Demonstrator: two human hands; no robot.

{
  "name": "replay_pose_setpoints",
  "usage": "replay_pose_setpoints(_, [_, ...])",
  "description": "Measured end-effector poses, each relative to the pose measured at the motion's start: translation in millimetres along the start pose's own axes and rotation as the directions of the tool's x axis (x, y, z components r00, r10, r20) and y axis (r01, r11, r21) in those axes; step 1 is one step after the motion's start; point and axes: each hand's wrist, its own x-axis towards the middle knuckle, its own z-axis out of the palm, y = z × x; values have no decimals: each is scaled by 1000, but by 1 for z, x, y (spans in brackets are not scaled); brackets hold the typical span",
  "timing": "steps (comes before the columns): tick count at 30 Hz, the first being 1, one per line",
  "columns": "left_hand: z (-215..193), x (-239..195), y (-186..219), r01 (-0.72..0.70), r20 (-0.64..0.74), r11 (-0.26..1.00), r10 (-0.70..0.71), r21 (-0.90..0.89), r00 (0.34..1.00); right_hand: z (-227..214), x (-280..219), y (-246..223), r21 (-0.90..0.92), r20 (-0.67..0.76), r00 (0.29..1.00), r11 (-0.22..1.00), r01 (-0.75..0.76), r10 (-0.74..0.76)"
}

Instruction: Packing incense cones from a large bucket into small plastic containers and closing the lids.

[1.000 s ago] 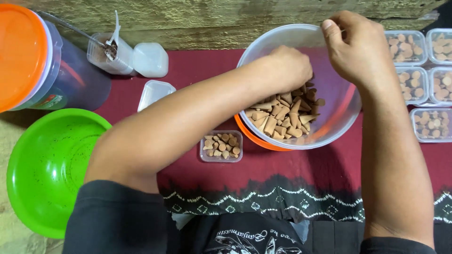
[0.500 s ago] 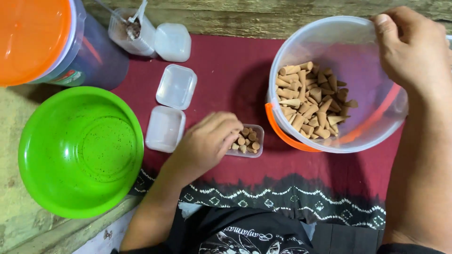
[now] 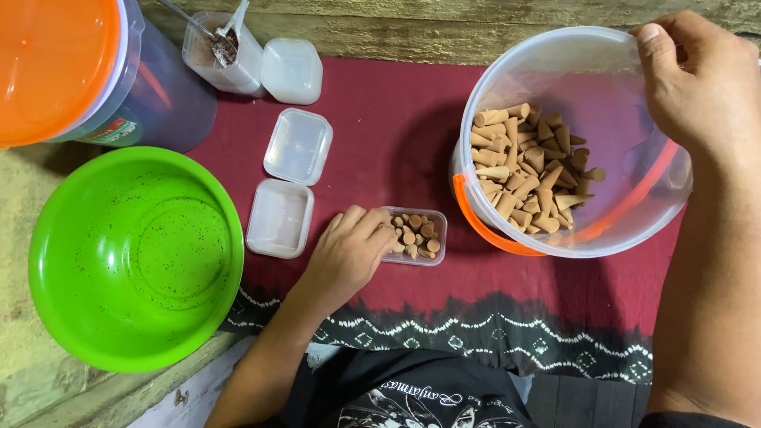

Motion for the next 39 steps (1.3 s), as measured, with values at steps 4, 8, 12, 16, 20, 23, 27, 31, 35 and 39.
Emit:
replay_pose_setpoints(4, [-4,-2,-1,10,7,1000,-11,19,1000,2,0,2,-81,4,1000,997,5,-4])
replay_pose_setpoints(8, [-6,1,-2,-19,-6,999,19,40,1000,0,1,-1,-49,4,1000,999,-15,15])
replay_pose_setpoints(12, [-14,8,4,-39,-37,999,40,22,998,-11,8,-13,-33,106,981,987,-160,163])
replay_pose_setpoints(16, [-44,43,20,-104,-113,994,108,43,988,-17,16,-29,93,93,989,988,-126,117])
replay_pose_setpoints(20, [-66,100,43,-329,-214,944,329,35,920,-19,19,-36,138,109,982,975,-172,157])
replay_pose_setpoints(23, [-49,148,44,-432,-172,896,443,99,880,-19,20,-37,193,112,979,963,-189,170])
replay_pose_setpoints(27, [11,209,35,-446,341,878,371,176,864,-13,23,-35,275,113,980,942,-191,165])
replay_pose_setpoints(31, [73,252,35,-490,528,862,357,132,771,-21,25,-47,297,110,968,922,-249,226])
replay_pose_setpoints(35, [122,285,40,-588,663,678,195,441,723,-22,26,-51,277,105,964,924,-265,245])
replay_pose_setpoints(39, [114,287,55,-756,829,453,63,472,556,-19,26,-49,285,90,968,925,-252,236])
